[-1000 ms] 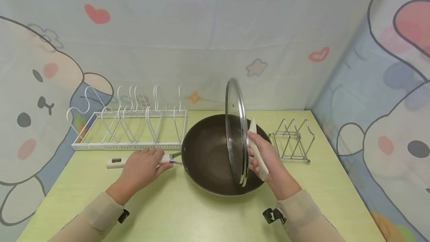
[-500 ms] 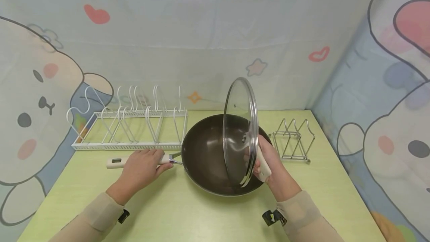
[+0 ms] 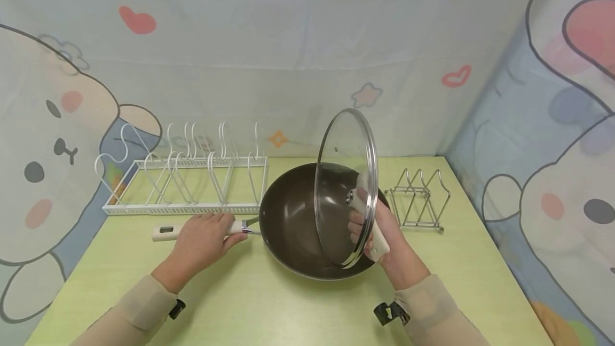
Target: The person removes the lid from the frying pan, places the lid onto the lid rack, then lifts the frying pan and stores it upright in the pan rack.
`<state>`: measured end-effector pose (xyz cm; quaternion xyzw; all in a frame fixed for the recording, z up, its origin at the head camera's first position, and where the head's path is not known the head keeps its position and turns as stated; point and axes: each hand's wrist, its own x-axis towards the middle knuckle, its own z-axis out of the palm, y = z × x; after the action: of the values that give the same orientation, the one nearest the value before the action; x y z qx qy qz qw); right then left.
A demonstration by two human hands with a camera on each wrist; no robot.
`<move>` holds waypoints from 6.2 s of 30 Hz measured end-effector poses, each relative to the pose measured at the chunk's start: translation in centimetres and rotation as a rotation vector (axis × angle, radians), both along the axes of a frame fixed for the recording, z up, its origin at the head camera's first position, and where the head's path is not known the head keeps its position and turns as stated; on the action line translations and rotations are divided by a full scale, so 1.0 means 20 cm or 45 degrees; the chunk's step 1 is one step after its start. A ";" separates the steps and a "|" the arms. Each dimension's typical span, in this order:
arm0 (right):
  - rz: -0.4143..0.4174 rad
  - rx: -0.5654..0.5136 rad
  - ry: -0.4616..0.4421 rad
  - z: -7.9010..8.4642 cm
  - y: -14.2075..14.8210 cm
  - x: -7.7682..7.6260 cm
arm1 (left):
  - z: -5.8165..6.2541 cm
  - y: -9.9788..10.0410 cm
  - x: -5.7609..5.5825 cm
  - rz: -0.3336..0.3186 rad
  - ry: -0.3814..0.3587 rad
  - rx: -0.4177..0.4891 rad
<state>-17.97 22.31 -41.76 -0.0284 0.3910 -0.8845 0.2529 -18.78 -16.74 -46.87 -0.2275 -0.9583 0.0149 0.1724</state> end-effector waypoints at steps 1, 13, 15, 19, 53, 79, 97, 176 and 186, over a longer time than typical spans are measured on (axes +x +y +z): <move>-0.002 -0.003 0.002 0.00 0.00 0.00 | 0.00 0.00 0.00 -0.001 0.004 0.000; 0.011 -0.037 0.002 -0.01 0.01 0.00 | 0.00 0.00 0.00 -0.015 0.045 0.002; 0.023 -0.054 0.000 -0.01 0.02 0.00 | 0.00 0.00 0.01 -0.017 0.049 0.004; 0.046 -0.090 -0.008 -0.01 0.02 0.00 | 0.00 0.00 0.01 -0.016 0.048 0.002; 0.332 -0.797 -0.054 -0.07 0.09 0.01 | 0.03 0.00 0.01 0.026 -0.039 -0.006; 0.470 -0.919 0.139 -0.11 0.11 0.02 | 0.04 0.01 0.02 0.076 -0.075 0.065; 0.521 -0.918 0.147 -0.10 0.12 0.03 | 0.08 0.04 0.04 -0.002 0.029 0.167; 0.351 -0.758 0.179 0.40 0.96 -0.02 | 0.49 1.35 -0.16 -0.521 -0.247 -0.290; 0.483 -0.756 0.217 0.40 1.03 -0.05 | 0.49 1.45 -0.21 -0.492 -0.279 -0.314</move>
<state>-19.03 42.82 -33.85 -0.2464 0.1246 -0.8913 0.3597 -23.00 12.28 -37.14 -0.4258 -0.9010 0.0736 0.0382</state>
